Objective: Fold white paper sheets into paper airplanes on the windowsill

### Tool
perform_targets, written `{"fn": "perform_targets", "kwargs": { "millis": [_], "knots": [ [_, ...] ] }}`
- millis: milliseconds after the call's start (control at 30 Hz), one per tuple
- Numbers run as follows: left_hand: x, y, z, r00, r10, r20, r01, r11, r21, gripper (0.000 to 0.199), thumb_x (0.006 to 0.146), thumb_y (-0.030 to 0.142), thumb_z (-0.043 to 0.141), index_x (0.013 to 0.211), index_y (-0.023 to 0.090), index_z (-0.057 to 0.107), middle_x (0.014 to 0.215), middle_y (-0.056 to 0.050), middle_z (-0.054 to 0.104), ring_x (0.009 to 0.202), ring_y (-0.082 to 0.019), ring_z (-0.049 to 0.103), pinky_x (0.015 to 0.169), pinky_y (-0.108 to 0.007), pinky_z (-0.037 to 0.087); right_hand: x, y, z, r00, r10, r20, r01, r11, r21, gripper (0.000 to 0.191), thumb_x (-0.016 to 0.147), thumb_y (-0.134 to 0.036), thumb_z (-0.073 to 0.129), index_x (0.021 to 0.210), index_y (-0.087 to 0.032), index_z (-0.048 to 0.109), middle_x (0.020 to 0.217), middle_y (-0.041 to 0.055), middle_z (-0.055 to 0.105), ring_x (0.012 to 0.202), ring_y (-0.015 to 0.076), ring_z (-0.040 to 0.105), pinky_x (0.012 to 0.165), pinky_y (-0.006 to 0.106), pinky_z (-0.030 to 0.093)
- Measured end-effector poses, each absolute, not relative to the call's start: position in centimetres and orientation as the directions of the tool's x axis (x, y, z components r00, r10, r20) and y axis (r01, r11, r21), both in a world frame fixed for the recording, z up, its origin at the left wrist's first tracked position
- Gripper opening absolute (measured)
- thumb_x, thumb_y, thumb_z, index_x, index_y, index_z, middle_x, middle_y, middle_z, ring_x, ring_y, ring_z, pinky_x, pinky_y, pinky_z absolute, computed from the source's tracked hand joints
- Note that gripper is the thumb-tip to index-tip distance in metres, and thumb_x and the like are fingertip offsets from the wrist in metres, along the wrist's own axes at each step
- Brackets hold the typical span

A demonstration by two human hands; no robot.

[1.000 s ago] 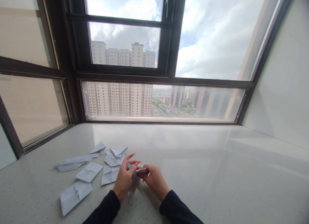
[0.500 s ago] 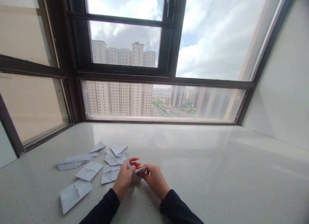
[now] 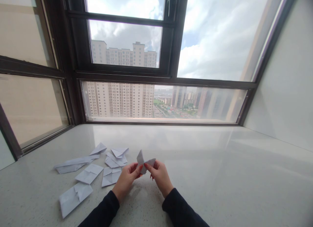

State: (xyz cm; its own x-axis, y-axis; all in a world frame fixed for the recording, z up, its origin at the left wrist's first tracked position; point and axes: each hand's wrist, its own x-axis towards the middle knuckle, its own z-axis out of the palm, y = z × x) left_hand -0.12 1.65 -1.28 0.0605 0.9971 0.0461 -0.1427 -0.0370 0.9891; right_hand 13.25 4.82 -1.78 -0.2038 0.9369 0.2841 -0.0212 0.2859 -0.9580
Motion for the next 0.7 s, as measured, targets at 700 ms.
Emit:
{"fn": "perform_targets", "kwargs": {
  "millis": [700],
  "knots": [
    [-0.28, 1.38, -1.19, 0.045, 0.998, 0.043, -0.033, -0.042, 0.999, 0.035, 0.061, 0.045, 0.062, 0.071, 0.012, 0.061, 0.066, -0.007, 0.068, 0.061, -0.018, 0.063, 0.058, -0.026, 0.046, 13.18, 4.57, -1.41, -0.244, 0.932, 0.27, -0.038, 0.269, -0.962, 0.037, 0.061, -0.05, 0.06, 0.063, -0.013, 0.057, 0.052, -0.0016, 0.054, 0.04, 0.0065, 0.039, 0.036, 0.019, 0.032]
  ]
}}
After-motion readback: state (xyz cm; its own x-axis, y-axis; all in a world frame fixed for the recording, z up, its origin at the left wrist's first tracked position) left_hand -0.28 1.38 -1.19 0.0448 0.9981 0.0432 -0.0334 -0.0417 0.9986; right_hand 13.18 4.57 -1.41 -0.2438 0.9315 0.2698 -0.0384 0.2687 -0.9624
